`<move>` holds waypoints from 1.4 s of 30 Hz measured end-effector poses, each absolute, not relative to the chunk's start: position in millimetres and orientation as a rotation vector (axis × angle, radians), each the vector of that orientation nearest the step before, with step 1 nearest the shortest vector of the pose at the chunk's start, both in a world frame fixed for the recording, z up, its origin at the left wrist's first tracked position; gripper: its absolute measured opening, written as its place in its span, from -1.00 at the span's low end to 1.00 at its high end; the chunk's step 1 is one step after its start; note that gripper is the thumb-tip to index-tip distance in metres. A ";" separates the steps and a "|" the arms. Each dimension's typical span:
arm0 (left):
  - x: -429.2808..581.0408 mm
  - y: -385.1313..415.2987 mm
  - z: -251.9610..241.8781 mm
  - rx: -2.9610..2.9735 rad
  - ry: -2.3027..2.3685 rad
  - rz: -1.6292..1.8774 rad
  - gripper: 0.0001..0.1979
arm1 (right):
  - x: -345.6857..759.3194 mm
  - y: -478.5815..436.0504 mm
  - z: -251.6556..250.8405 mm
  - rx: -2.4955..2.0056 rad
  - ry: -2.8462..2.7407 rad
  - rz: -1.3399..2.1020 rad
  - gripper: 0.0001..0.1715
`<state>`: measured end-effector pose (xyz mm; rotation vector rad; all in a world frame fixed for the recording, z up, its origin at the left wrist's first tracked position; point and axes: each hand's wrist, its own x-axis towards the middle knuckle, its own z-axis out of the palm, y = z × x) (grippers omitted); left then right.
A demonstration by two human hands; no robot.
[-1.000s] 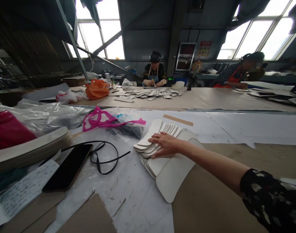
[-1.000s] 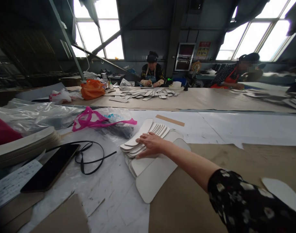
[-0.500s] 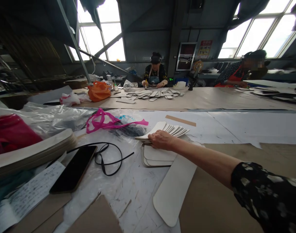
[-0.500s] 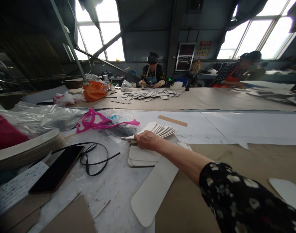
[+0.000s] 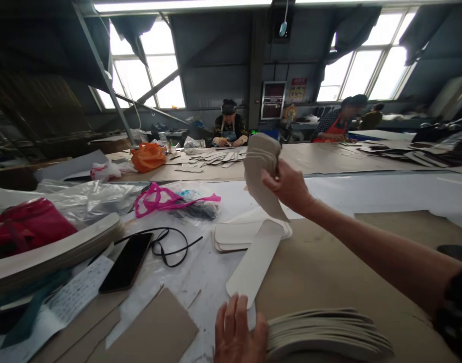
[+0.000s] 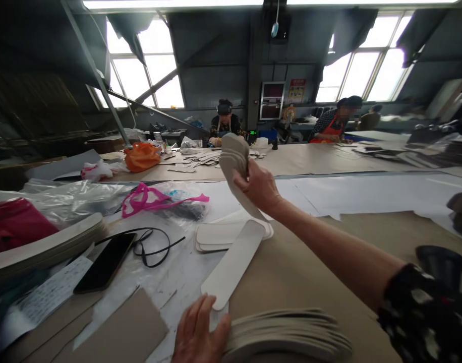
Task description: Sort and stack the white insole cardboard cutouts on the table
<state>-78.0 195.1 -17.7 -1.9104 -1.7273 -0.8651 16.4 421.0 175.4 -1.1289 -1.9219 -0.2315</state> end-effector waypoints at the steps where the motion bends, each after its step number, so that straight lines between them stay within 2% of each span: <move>1: -78.9 193.3 -14.2 -1.955 -1.727 -0.880 -0.60 | 25.8 411.2 177.2 -1.130 -1.814 -0.130 -0.63; 4: -79.3 188.2 -3.9 -2.007 -1.705 -0.878 -0.43 | 44.7 382.0 162.1 -1.130 -1.548 0.304 -0.61; 8: -75.3 180.7 8.5 -2.043 -1.650 -0.808 -0.47 | 50.0 346.8 111.4 -1.061 -1.021 1.089 -0.75; 10: -71.6 176.3 13.2 -2.059 -1.665 -0.798 -0.50 | 50.9 332.1 89.9 -1.067 -0.739 1.266 -0.86; 12: -67.3 171.6 15.9 -2.076 -1.691 -0.802 -0.52 | 54.0 319.6 77.8 -1.091 -0.591 1.309 -0.93; 20: -60.2 158.3 14.4 -2.143 -1.744 -0.806 -0.66 | 69.3 283.3 77.7 -1.029 -0.453 1.433 -0.92; 22: -59.0 157.7 14.2 -2.139 -1.743 -0.782 -0.55 | 70.0 274.6 76.9 -1.048 -0.398 1.467 -0.94; 26: -54.8 158.0 14.2 -2.075 -1.827 -0.763 -0.16 | 74.7 255.0 78.5 -1.087 -0.324 1.549 -0.92; 29: -54.8 158.5 15.4 -2.034 -1.905 -0.732 -0.07 | 82.5 234.5 84.0 -1.098 -0.289 1.605 -0.93; 34: -63.7 160.7 24.3 -2.173 -1.968 -0.650 -0.28 | 100.5 198.3 90.0 -1.094 -0.232 1.725 -0.94; 37: -66.9 163.7 33.5 -2.295 -2.016 -0.540 -0.44 | 116.6 188.8 91.8 -1.160 -0.306 1.812 -0.85; 40: -65.8 168.0 44.2 -2.306 -2.069 -0.438 -0.50 | 135.7 187.1 98.7 -1.313 -0.676 2.027 -0.66; 42: -64.3 170.6 51.0 -2.309 -2.095 -0.371 -0.51 | 144.9 188.4 106.4 -1.427 -1.216 1.899 -0.60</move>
